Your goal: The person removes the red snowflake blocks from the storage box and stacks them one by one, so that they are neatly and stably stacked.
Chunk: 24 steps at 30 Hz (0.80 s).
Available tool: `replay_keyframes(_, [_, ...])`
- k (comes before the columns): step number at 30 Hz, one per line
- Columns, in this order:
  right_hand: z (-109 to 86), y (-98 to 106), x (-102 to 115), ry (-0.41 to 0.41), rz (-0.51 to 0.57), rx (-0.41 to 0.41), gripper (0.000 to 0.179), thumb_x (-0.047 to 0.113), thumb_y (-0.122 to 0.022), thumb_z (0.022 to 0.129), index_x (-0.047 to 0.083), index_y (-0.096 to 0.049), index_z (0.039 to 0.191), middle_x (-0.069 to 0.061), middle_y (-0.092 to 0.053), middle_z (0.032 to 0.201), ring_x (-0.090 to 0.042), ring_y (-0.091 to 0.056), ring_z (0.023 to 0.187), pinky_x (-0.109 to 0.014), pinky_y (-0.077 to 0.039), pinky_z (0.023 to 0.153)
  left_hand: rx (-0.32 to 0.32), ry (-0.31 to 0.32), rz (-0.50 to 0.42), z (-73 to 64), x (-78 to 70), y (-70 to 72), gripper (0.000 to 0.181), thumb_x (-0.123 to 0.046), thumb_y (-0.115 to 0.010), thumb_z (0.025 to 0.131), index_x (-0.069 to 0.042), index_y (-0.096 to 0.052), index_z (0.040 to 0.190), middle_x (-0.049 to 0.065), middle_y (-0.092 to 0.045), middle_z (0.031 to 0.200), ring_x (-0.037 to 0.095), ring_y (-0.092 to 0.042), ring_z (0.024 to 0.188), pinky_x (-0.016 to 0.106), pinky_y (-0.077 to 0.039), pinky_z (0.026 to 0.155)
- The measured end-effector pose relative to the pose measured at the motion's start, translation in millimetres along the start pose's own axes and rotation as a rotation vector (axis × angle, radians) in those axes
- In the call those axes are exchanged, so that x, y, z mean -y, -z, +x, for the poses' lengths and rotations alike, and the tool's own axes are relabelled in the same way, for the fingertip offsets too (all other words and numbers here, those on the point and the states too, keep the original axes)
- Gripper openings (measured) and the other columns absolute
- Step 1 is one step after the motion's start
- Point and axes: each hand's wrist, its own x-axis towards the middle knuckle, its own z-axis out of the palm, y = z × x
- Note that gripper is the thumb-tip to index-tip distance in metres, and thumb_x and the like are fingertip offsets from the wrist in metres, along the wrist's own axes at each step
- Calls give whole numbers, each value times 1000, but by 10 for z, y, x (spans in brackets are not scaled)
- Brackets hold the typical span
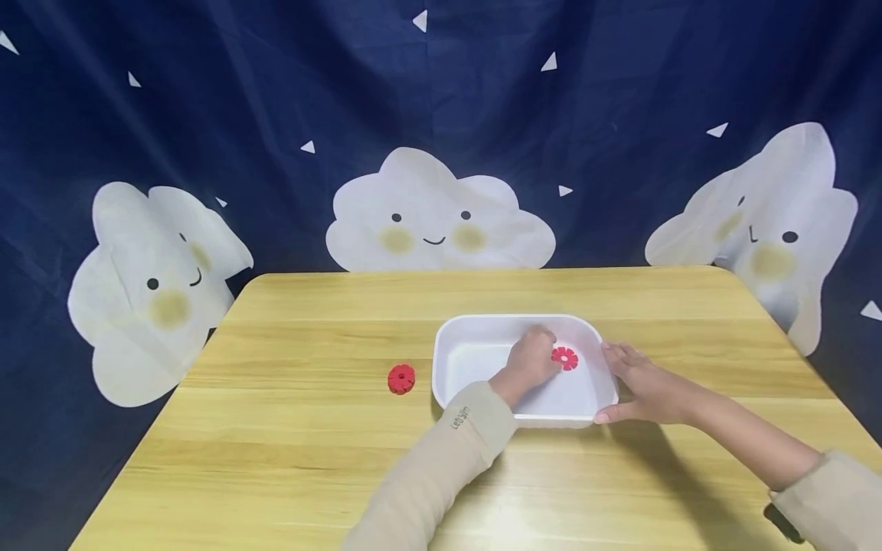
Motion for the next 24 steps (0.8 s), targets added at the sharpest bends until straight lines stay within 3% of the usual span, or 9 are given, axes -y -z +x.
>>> replay_keyframes(8, [25, 50, 11, 20, -21, -14, 110, 50, -76, 67, -21, -26, 134, -40, -32, 137, -61, -25, 124, -70, -28, 98, -34, -111, 410, 29, -23, -26, 34, -39, -63, 86, -16, -64, 111, -4, -58, 112, 8, -52, 105, 16, -47, 88])
replay_keyframes(11, [31, 35, 22, 23, -13, -19, 109, 49, -76, 67, -21, -27, 134, -40, -32, 137, -61, -25, 124, -70, -27, 97, -26, -126, 496, 31, -18, -52, 34, -41, -59, 88, -17, -63, 112, -5, -57, 109, 8, -51, 102, 15, -47, 86])
replay_keyframes(16, [17, -13, 0, 32, -1, -30, 108, 48, -77, 66, -21, -28, 133, -40, -32, 136, -60, -26, 124, -70, -28, 97, -20, -167, 504, -21, 3, -68, 28, -37, -58, 89, -16, -64, 106, -4, -57, 102, 8, -51, 97, 16, -49, 80])
replay_keyframes(24, [-16, -57, -20, 38, 9, -38, 107, 46, -77, 67, -21, -27, 134, -40, -32, 136, -58, -28, 124, -68, -31, 96, 11, -254, 388, -79, 79, -19, 19, -27, -61, 88, -10, -66, 91, -1, -55, 90, 9, -48, 84, 14, -48, 72])
